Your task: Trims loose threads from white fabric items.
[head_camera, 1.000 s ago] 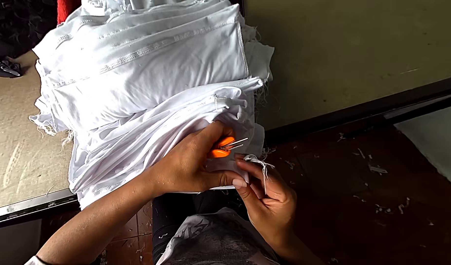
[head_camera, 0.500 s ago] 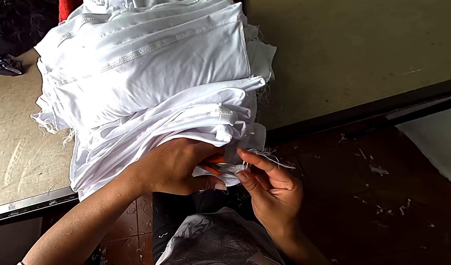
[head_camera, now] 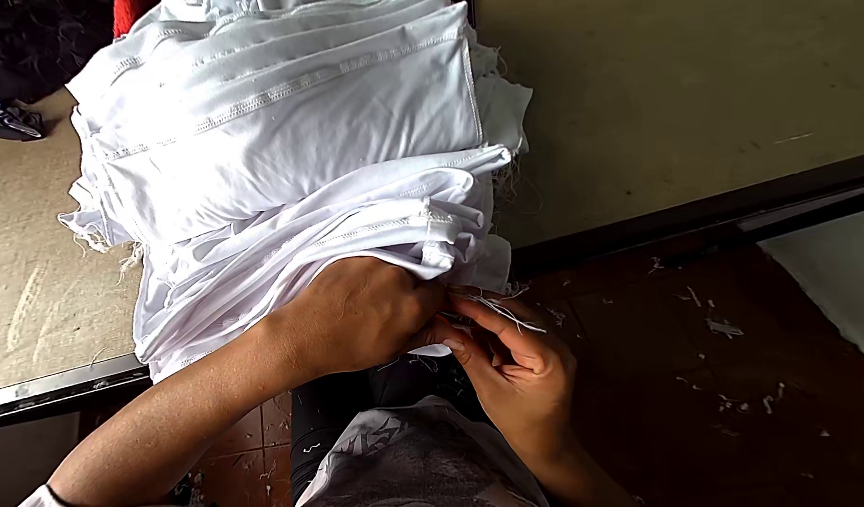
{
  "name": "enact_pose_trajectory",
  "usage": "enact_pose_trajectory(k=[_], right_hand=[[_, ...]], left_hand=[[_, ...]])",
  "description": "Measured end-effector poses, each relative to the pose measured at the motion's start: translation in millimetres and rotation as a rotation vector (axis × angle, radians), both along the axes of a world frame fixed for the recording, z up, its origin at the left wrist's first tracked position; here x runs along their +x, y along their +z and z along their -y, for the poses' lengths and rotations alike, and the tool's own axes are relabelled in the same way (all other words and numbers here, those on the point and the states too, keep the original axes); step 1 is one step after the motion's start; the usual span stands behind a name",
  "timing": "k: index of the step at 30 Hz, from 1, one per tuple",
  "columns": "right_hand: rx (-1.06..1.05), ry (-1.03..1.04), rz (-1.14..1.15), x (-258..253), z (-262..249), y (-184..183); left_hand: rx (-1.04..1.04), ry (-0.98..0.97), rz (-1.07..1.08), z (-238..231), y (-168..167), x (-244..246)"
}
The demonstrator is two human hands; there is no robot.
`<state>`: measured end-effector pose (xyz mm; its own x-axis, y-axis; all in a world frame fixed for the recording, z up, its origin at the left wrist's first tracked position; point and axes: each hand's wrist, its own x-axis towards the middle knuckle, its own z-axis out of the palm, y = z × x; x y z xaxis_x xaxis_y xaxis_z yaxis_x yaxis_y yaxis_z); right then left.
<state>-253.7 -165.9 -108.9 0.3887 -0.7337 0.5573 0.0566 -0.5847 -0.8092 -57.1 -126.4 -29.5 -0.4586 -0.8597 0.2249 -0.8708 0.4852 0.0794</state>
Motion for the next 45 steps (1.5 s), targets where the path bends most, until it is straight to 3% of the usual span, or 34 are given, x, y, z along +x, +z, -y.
enact_pose_trajectory(k=[6,12,33,39,42,45], right_hand=[[0.008,0.0,0.018,1.8,-0.5,0.5],[0.007,-0.017,0.021,1.2,0.5,-0.1],[-0.02,-0.004,-0.012,4.7,1.0,1.7],[0.191,-0.016,0.145,-3.6,4.3,2.1],[0.295,0.03,0.215,-13.0,7.1,0.3],[0.218,-0.091,0.021,-46.6,22.9,-3.5]], left_hand=[[-0.056,-0.013,-0.023,-0.8,-5.5,0.4],[0.029,-0.016,-0.087,-3.2,0.1,11.3],[0.006,-0.049,-0.003,2.4,-1.8,-0.1],[0.029,-0.107,-0.315,-2.3,-12.5,9.7],[-0.05,-0.151,-0.318,-4.8,-28.0,3.9],[-0.13,-0.176,-0.384,-1.7,-29.8,4.2]])
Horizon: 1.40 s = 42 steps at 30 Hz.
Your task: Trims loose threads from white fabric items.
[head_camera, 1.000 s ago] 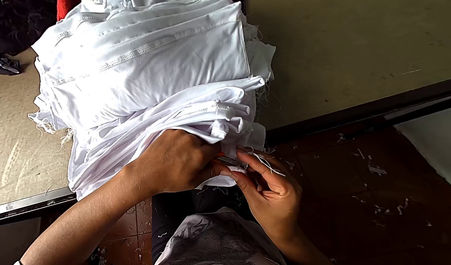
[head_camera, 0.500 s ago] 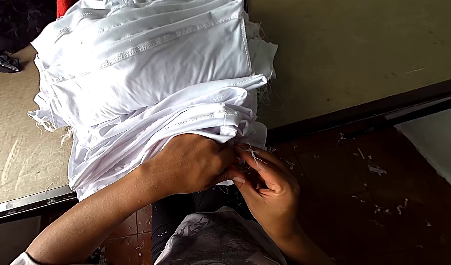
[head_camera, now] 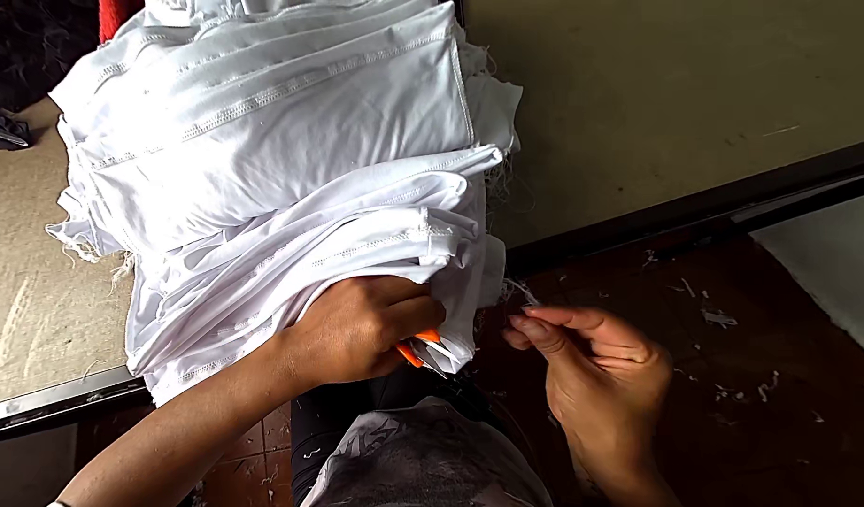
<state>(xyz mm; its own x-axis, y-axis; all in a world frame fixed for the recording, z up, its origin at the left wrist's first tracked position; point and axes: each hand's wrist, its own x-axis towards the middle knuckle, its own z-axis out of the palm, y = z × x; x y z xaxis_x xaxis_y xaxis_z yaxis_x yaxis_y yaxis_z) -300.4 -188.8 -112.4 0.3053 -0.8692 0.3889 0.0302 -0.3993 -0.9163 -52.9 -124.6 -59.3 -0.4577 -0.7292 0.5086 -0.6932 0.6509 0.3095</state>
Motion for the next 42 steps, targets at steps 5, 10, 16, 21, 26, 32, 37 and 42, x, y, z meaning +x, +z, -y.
enact_pose_trajectory(k=[5,10,16,21,26,32,37,42], right_hand=[[-0.126,-0.087,-1.186,-51.8,12.4,0.9],[-0.254,0.034,-0.244,7.8,-27.2,12.2],[-0.413,-0.14,0.007,58.0,-28.3,-3.0],[-0.028,0.138,0.136,38.9,-22.3,0.6],[0.165,0.343,0.217,32.1,-21.8,-2.7],[0.574,0.248,0.328,31.2,-27.3,6.6],[0.69,0.19,0.326,32.9,-33.1,17.2],[0.612,0.207,0.245,32.1,-32.5,16.8]], left_hand=[[-0.033,-0.022,-0.122,4.4,8.1,-0.6],[0.005,-0.044,-0.136,10.7,13.6,-14.0],[0.083,-0.041,-0.188,12.0,21.7,-16.5],[0.192,-0.03,-0.202,6.7,27.5,0.5],[0.394,-0.029,-0.414,15.2,24.7,-1.5],[0.167,0.041,-0.225,14.6,8.3,-1.4],[0.185,-0.054,-0.178,3.5,13.2,-7.5],[-0.077,-0.035,0.016,2.2,6.5,-15.4]])
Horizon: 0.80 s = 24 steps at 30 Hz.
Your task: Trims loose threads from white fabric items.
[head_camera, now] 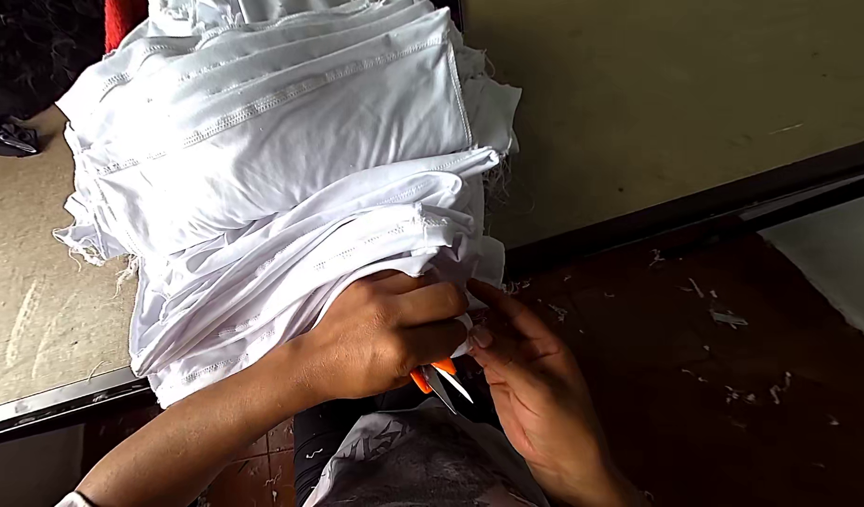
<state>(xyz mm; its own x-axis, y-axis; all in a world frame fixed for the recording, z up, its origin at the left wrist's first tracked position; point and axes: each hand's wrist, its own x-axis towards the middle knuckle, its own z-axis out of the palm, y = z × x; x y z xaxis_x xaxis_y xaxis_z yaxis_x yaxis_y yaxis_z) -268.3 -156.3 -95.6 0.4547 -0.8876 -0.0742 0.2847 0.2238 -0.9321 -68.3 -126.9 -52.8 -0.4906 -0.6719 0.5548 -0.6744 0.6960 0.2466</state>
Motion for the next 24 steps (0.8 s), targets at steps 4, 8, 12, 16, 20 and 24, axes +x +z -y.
enact_pose_trajectory(k=[4,8,12,16,20,24], right_hand=[[-0.028,-0.04,0.019,3.9,-3.2,-2.3],[-0.011,-0.074,0.073,5.6,-3.1,-3.9],[-0.019,-0.069,0.103,2.7,-0.7,-4.2],[-0.035,-0.055,0.08,1.1,-1.7,-1.3],[-0.105,-0.045,0.063,0.4,-4.6,1.1],[-0.097,-0.033,0.071,0.8,-5.3,3.5]], left_hand=[[0.124,0.004,-0.139,-0.4,-2.9,-1.0],[0.538,-0.171,-0.504,-4.4,13.9,8.6],[0.295,0.085,-0.117,-11.6,17.8,19.5],[-0.055,0.259,0.107,-14.4,7.0,19.5],[-0.148,0.315,0.203,-17.0,7.4,14.6],[-0.125,0.285,0.223,-15.3,9.4,12.3]])
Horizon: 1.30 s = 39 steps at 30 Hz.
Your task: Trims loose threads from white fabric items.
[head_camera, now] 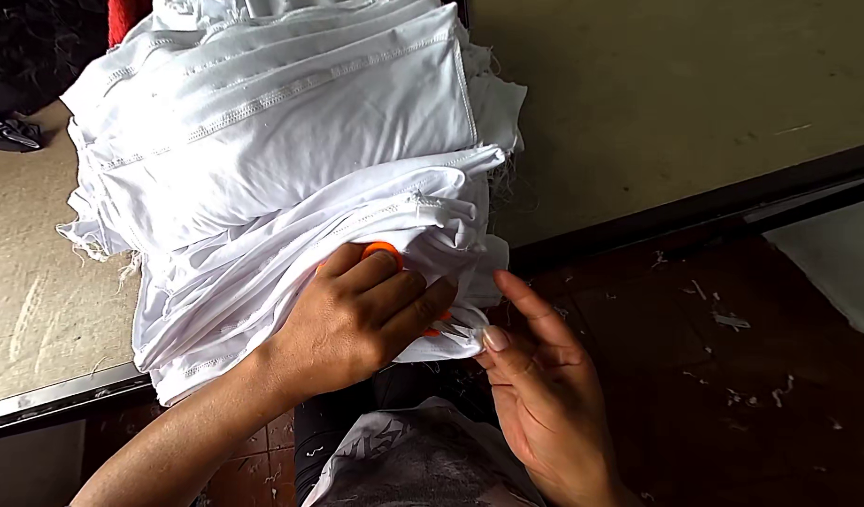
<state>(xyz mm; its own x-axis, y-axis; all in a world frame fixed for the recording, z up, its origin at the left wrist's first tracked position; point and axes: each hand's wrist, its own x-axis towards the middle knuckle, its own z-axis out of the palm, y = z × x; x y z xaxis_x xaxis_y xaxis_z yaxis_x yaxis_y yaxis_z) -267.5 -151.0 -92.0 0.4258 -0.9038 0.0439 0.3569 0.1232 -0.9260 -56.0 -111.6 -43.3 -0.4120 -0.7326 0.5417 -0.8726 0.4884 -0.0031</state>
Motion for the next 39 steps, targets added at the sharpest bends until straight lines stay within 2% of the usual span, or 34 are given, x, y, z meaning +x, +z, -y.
enact_pose_trajectory(k=[18,22,28,31,36,39], right_hand=[[-0.152,-0.035,-0.048,2.0,-0.5,-0.1],[-0.098,-0.008,-0.032,2.2,0.7,0.5],[0.099,0.001,0.031,4.9,1.1,2.8],[0.182,0.041,0.105,6.5,-0.3,7.1],[0.354,0.138,0.244,4.3,4.0,4.8],[0.381,0.109,0.248,6.2,2.8,2.9]], left_hand=[[-0.026,0.059,0.068,-2.7,2.5,-6.6],[-0.009,0.041,0.02,-0.7,-3.1,-5.4],[0.06,-0.11,-0.223,2.8,-6.2,-0.9],[0.065,-0.173,-0.269,5.1,-9.8,-9.0],[-0.099,-0.244,-0.286,7.0,-23.9,-20.5],[-0.027,-0.291,-0.339,1.2,-19.8,-25.2]])
